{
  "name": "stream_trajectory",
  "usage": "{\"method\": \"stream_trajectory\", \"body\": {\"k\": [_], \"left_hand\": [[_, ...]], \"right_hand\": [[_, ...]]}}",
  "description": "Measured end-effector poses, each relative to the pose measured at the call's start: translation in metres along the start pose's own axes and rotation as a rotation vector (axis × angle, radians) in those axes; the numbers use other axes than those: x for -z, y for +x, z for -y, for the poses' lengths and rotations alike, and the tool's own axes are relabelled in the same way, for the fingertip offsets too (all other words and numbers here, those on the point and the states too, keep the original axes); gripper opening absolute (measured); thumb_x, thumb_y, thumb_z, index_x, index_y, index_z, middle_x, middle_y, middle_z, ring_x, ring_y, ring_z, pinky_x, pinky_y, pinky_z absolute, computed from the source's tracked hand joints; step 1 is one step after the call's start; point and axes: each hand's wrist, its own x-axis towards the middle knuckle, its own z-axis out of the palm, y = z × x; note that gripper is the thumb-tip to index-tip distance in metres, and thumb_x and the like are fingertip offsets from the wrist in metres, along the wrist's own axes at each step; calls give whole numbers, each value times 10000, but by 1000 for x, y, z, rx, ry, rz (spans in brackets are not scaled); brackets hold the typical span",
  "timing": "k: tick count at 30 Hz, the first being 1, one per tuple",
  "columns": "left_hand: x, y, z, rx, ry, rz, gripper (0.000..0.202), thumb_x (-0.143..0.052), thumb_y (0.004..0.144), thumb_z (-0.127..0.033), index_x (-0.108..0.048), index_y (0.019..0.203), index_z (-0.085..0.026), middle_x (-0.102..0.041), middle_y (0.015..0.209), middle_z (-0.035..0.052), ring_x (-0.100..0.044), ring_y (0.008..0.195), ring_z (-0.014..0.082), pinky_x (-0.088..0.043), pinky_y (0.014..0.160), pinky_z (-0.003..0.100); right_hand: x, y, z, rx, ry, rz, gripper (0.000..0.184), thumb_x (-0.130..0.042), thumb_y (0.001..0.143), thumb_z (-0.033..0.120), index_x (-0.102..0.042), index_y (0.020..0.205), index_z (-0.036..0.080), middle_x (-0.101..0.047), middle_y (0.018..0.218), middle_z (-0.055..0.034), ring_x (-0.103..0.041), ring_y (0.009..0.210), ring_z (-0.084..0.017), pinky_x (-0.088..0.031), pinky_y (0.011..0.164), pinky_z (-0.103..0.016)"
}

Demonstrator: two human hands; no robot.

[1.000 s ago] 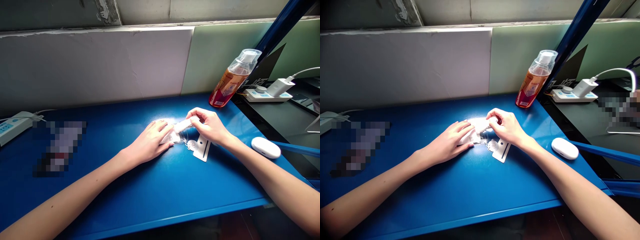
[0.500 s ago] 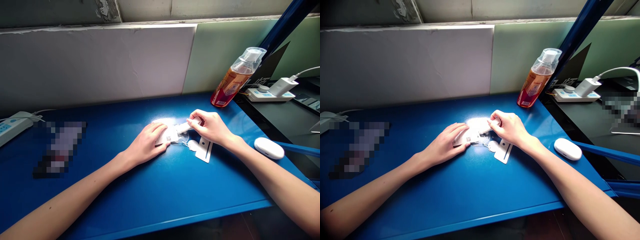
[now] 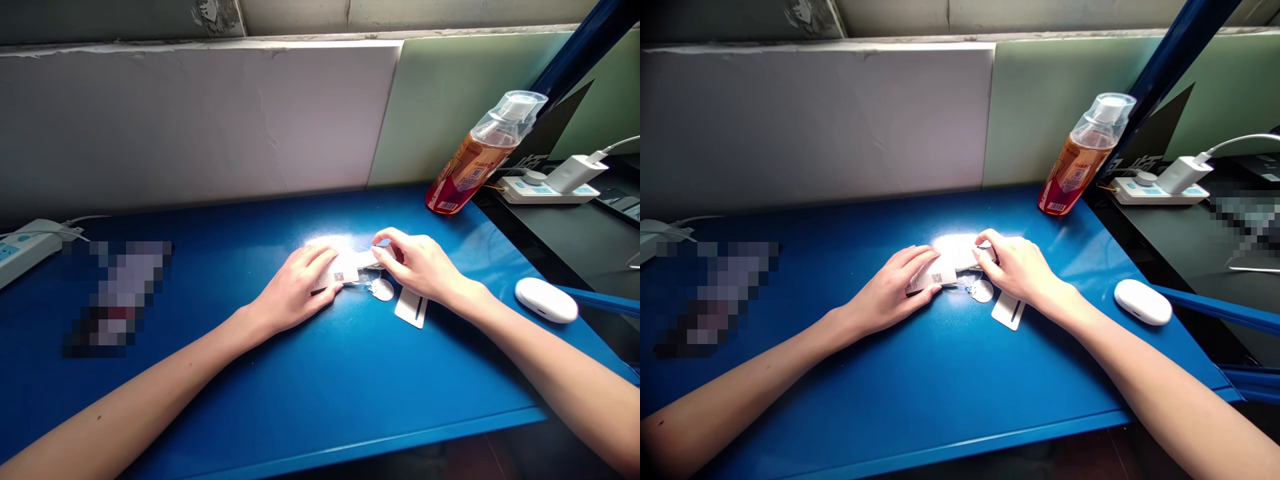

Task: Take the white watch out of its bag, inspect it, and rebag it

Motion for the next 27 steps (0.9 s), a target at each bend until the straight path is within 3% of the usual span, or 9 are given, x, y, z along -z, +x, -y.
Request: {"method": "stream_trajectory", "body": {"k": [5,10,13,16,22,27], "left_hand": [[1,1,-1,-3,3,13,451,-547,974,-368,-534,1356,-127,-574,1366,185,-539,1258,318,-458,1069,492],[0,1,0,-15,19,24,471,-535,984,-368,-521,1365,-91,-559,1378,202,-523,1275,316,-449,1080,481],[0,0,0,-15,10,24,467,-538,981,-365,-521,1369,-106,-560,1377,196,-525,1272,317,-454,1076,488],[0,0,0,-5,1,24,463,-544,977,-355,-517,1379,-128,-559,1381,186,-527,1274,319,-457,1075,494],[1,1,-2,5,8,26,464,-546,977,-372,-524,1375,-135,-565,1379,181,-529,1278,320,-454,1078,492],[0,0,-1,-1,19,31,477,-542,983,-389,-514,1380,-126,-560,1385,184,-518,1293,314,-452,1080,484]], "right_hand": [[2,2,-8,85,-118,-59,251,-557,949,403,-696,986,198,-708,837,-51,-632,691,-194,-422,616,-308],[11,6,-19,318,44,14,264,-573,952,393,-718,1050,197,-701,1075,-110,-680,846,-217,-522,735,-335],[15,10,-23,419,155,78,259,-635,921,359,-718,1106,197,-715,1070,-108,-696,911,-226,-553,785,-338],[12,11,-26,472,195,59,201,-660,911,297,-740,1062,192,-730,1033,-102,-704,886,-206,-566,769,-319],[-1,8,-25,512,149,-79,148,-642,921,248,-757,984,181,-750,975,-100,-706,844,-201,-574,708,-309],[2,8,-26,497,90,-41,173,-645,919,300,-763,1008,211,-749,1019,-97,-705,879,-210,-576,748,-324]]}}
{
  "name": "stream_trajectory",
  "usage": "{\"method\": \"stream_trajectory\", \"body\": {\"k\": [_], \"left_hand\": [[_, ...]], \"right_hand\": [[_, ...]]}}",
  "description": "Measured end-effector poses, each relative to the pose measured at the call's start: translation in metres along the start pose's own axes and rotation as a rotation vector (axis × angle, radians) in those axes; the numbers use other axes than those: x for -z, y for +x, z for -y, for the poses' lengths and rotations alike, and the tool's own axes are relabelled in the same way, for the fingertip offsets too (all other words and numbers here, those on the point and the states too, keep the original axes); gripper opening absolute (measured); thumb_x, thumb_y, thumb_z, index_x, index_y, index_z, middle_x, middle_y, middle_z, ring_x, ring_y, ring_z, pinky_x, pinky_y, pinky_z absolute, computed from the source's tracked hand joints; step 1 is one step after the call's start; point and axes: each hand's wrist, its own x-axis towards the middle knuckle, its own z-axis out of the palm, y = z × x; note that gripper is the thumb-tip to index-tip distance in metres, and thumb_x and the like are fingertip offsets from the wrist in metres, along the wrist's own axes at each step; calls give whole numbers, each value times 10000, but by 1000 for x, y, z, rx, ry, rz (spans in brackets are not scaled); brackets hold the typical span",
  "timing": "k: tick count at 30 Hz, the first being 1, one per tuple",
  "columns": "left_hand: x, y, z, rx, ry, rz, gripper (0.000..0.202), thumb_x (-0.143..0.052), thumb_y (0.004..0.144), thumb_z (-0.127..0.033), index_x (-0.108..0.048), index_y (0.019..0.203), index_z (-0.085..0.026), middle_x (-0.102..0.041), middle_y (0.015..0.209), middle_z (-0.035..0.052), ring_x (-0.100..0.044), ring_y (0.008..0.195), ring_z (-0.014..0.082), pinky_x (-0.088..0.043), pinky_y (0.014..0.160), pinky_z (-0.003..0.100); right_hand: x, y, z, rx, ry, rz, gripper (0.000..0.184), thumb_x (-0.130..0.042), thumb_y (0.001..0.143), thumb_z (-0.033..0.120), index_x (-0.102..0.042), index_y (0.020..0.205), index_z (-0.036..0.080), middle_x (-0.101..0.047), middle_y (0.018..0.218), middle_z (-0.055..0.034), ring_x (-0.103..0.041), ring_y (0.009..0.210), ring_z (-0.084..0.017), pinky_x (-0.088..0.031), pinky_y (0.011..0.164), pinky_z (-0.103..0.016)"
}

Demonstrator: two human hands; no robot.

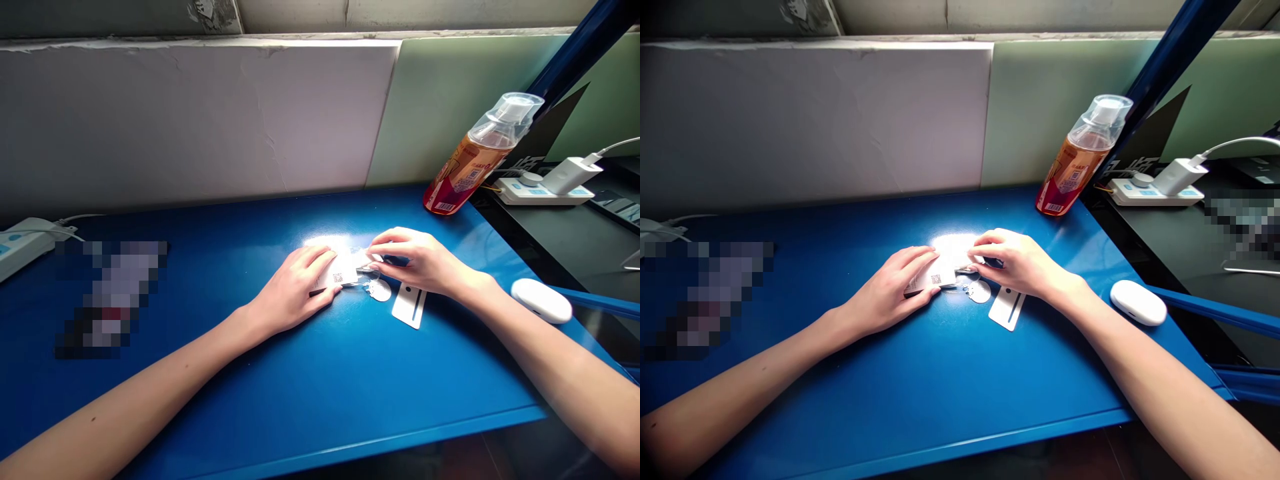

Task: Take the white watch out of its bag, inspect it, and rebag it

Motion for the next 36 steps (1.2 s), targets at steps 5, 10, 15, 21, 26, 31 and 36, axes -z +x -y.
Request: {"method": "stream_trajectory", "body": {"k": [5,10,15,21,26,31,36], "left_hand": [[-1,0,1,-2,-2,9,474,-540,985,-380,-507,1386,-130,-554,1391,182,-514,1298,310,-451,1082,483],[0,1,-1,14,-22,7,467,-549,979,-384,-515,1386,-158,-560,1389,174,-517,1301,315,-462,1072,488],[1,1,-1,11,-20,8,481,-565,966,-389,-517,1384,-157,-560,1389,176,-522,1296,318,-462,1073,487],[0,1,0,9,-8,19,498,-574,961,-381,-510,1383,-124,-550,1399,196,-512,1306,323,-456,1078,488],[0,1,-1,-2,-17,9,481,-584,953,-367,-512,1380,-159,-559,1388,176,-527,1292,320,-464,1070,491],[1,1,-1,1,-8,9,481,-580,955,-378,-514,1378,-158,-564,1386,178,-528,1289,325,-464,1069,494],[1,1,-1,-4,0,12,492,-574,959,-382,-517,1367,-112,-559,1387,198,-518,1294,327,-455,1078,481]], "right_hand": [[4,0,-5,31,45,11,146,-643,919,261,-780,950,222,-759,972,-78,-705,833,-194,-568,712,-311],[-4,0,-1,43,6,-15,175,-611,945,270,-782,928,235,-762,964,-75,-695,823,-197,-558,681,-311],[1,2,4,62,-76,15,169,-615,940,281,-765,993,225,-759,999,-89,-675,873,-225,-560,754,-358],[16,2,-4,103,-132,104,222,-683,889,335,-762,1051,205,-765,1020,-96,-651,1031,-280,-553,878,-427],[8,1,-7,121,-129,92,178,-639,928,303,-776,1021,238,-781,992,-75,-660,1049,-278,-553,875,-432],[-2,0,-4,127,-126,55,191,-614,948,312,-773,1015,231,-778,1009,-84,-665,1025,-270,-565,856,-419],[2,1,-3,115,-125,56,235,-665,909,340,-744,1078,198,-760,1058,-108,-642,1084,-292,-551,916,-442]]}}
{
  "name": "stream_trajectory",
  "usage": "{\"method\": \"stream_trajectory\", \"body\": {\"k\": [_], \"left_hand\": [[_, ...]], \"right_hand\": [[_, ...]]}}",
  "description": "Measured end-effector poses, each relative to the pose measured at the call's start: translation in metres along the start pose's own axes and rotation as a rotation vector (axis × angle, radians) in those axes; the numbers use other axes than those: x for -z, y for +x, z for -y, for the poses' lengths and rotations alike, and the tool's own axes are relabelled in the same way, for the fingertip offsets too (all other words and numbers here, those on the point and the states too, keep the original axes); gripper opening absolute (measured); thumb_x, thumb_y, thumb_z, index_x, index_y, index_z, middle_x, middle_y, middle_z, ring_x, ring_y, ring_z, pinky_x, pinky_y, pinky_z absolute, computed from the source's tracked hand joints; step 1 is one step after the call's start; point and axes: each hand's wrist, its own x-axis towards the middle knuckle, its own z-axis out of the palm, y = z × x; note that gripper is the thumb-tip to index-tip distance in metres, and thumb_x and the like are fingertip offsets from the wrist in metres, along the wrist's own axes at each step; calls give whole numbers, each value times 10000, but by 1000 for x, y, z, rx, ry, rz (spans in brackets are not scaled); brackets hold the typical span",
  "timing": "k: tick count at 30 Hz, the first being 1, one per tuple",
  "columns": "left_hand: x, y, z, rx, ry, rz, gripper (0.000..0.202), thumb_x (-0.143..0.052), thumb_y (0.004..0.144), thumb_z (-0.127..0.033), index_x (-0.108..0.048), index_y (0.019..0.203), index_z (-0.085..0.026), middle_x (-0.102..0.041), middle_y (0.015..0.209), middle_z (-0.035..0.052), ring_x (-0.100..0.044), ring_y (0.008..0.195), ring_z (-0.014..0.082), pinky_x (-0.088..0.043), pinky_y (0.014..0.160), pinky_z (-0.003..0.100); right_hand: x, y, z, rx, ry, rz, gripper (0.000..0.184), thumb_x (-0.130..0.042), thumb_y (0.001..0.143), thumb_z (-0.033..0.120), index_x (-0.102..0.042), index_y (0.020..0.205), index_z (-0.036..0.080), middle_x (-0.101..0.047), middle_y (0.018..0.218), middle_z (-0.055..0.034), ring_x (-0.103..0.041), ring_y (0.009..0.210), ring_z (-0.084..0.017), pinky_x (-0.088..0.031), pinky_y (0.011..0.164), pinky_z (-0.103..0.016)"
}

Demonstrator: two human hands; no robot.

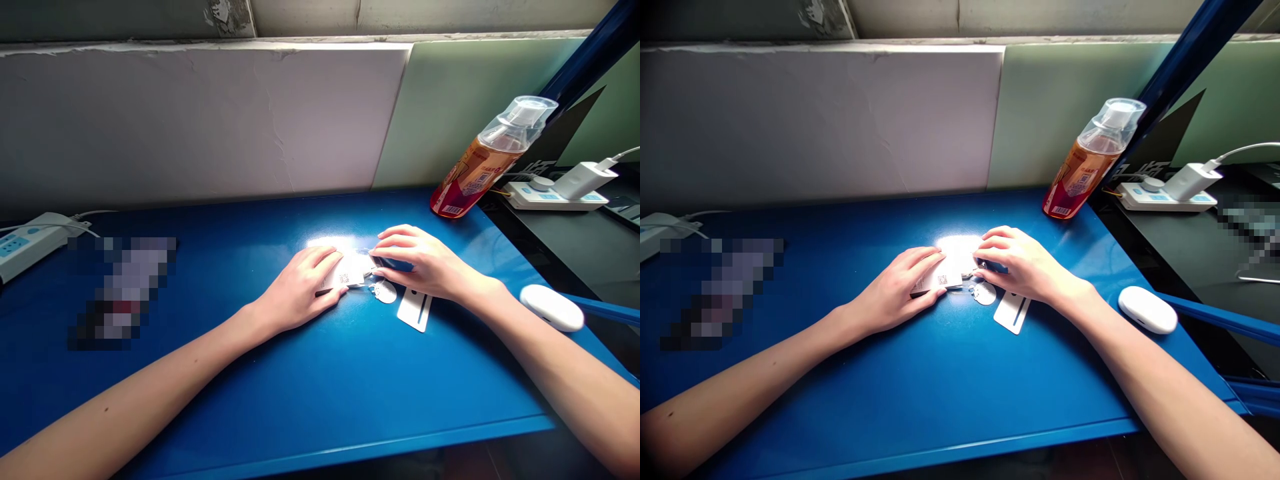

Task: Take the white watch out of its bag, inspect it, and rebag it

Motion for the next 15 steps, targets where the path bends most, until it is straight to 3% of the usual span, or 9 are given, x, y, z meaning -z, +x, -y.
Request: {"method": "stream_trajectory", "body": {"k": [15], "left_hand": [[-1,0,1,-29,15,-16,484,-575,958,-368,-527,1349,-85,-567,1371,209,-530,1270,333,-462,1063,489]], "right_hand": [[-13,3,10,-143,201,-124,160,-731,867,290,-739,994,194,-764,1023,-94,-652,1057,-265,-546,931,-432]]}}
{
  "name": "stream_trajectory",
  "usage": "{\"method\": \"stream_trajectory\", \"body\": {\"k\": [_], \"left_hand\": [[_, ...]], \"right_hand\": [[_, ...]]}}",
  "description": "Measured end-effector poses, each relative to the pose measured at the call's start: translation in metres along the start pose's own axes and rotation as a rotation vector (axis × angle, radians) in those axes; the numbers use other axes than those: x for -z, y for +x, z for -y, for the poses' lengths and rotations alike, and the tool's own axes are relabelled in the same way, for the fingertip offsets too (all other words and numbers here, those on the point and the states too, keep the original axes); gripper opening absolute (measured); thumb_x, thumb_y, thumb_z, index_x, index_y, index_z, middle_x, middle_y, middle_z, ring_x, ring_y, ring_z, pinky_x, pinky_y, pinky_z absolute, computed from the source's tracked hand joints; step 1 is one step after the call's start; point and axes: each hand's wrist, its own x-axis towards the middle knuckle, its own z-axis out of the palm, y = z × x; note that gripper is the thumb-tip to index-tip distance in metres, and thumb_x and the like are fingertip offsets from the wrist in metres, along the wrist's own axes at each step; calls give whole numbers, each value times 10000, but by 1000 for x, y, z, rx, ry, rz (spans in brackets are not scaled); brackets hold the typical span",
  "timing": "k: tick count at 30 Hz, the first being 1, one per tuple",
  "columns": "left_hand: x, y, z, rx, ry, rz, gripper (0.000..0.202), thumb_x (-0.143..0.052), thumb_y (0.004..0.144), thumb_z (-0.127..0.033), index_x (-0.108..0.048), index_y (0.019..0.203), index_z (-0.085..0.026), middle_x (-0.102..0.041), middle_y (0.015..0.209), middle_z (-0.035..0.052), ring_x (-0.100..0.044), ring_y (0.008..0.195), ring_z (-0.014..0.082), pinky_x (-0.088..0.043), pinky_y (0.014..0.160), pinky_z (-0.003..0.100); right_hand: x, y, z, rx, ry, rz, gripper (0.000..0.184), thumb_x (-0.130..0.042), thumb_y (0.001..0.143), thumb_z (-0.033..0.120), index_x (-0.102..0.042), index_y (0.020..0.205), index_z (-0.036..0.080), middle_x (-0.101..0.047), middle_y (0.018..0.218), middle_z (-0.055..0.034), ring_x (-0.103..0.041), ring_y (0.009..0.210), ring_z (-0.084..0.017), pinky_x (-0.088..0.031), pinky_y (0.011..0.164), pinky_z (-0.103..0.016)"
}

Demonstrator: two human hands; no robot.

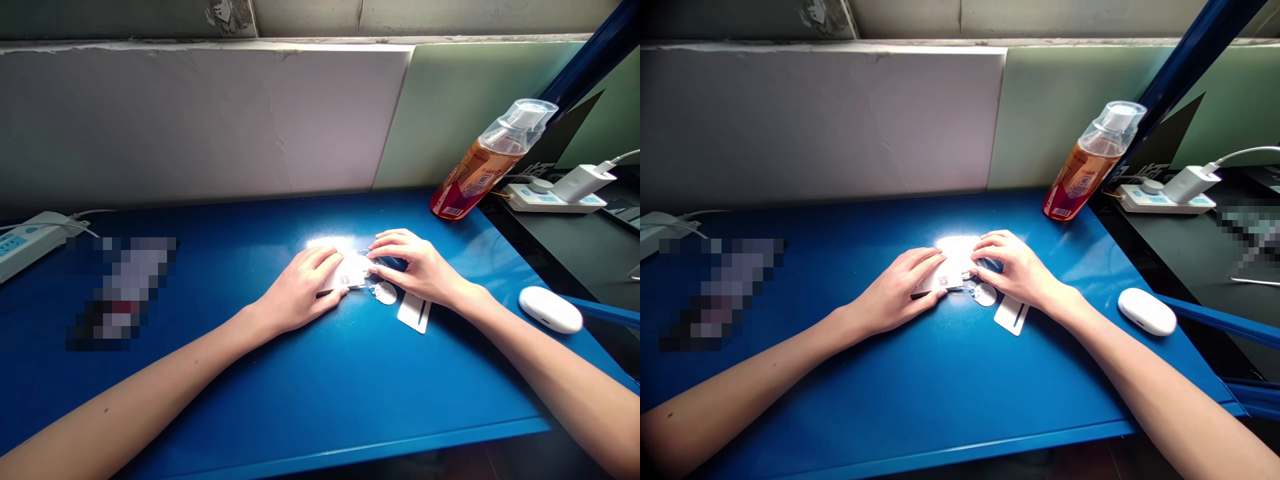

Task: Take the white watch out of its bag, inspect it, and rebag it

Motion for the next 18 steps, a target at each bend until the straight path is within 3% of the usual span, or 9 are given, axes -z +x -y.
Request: {"method": "stream_trajectory", "body": {"k": [10,18], "left_hand": [[-1,-1,0,0,-2,-2,484,-572,961,-380,-534,1342,-83,-565,1373,210,-524,1277,334,-462,1064,491],[-1,-1,0,-5,-2,-12,455,-561,968,-367,-530,1339,-107,-572,1364,197,-539,1259,322,-475,1048,485]], "right_hand": [[7,-1,-2,-4,-68,6,68,-711,871,263,-749,832,221,-752,1005,-81,-639,1081,-291,-558,904,-466],[6,-1,6,-12,4,64,113,-647,900,216,-758,880,208,-745,1086,-97,-642,1103,-289,-560,917,-465]]}}
